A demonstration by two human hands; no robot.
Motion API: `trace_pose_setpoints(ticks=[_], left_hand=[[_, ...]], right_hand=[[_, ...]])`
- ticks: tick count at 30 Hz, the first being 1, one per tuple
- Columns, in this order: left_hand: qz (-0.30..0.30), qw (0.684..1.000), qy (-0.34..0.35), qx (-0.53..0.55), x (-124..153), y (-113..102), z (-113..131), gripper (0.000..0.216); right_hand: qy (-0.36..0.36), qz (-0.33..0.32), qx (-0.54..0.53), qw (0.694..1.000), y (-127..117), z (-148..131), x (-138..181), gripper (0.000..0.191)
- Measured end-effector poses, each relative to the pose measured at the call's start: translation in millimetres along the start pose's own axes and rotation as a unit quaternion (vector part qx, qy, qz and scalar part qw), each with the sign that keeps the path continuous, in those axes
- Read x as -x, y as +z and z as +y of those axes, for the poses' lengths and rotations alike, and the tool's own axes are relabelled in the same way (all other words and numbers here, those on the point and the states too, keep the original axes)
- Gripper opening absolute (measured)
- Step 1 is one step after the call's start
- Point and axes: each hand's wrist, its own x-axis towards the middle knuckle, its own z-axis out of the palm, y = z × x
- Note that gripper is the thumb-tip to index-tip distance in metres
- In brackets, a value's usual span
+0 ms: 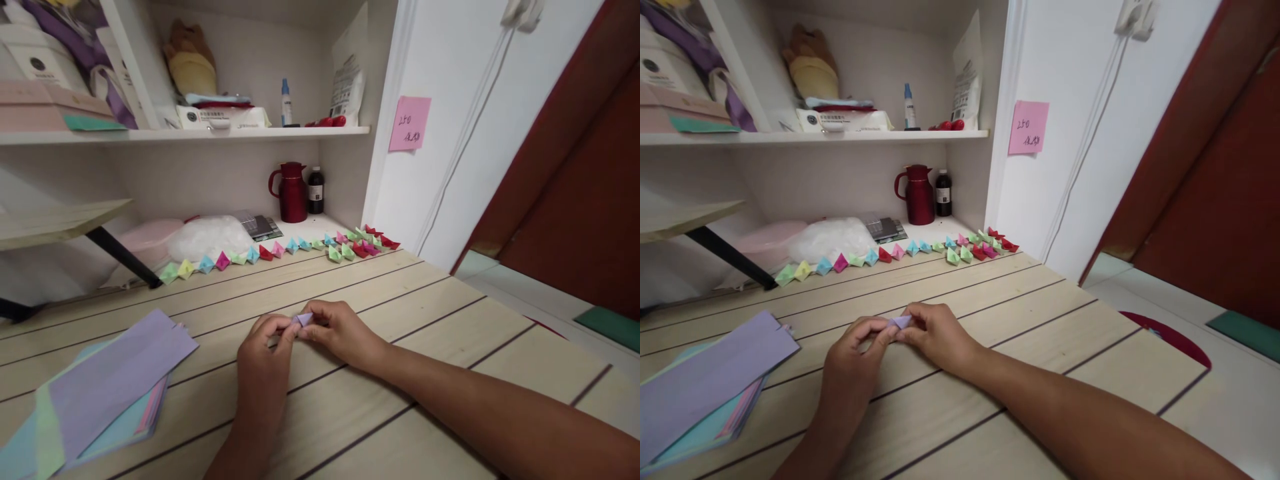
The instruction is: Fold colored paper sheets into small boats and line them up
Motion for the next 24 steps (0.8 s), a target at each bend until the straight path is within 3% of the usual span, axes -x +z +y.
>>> trace_pose_setpoints(ticks=[4,8,12,15,18,24], left_hand=[[0.012,0.999,0.018,-0.049,-1,0,-7,0.005],[-0.02,0.997,-0.038,-0.063,-2,1,-10,0.008],[-0.045,0.996,-0.039,-0.064,-2,2,-11,0.01],[-0.045,0.997,-0.003,-0.069,-1,5,-12,0.012],[-0.007,0.996,0.039,-0.086,-1,6,-13,0.014],[0.029,0.985,0.069,-0.154,-1,3,-13,0.015]], right_hand=[[-0.092,0.06,0.125,0.986,-12,-4,1,0.051],[-0.086,0.058,0.157,0.982,-18,-2,1,0.026],[-0.055,0.043,0.172,0.983,-13,5,0,0.007],[-0.041,0.042,0.181,0.982,-10,8,-1,0.004],[-0.039,0.047,0.199,0.978,-11,7,-2,0.003],[-0.066,0.034,0.232,0.97,-12,5,-1,0.004]])
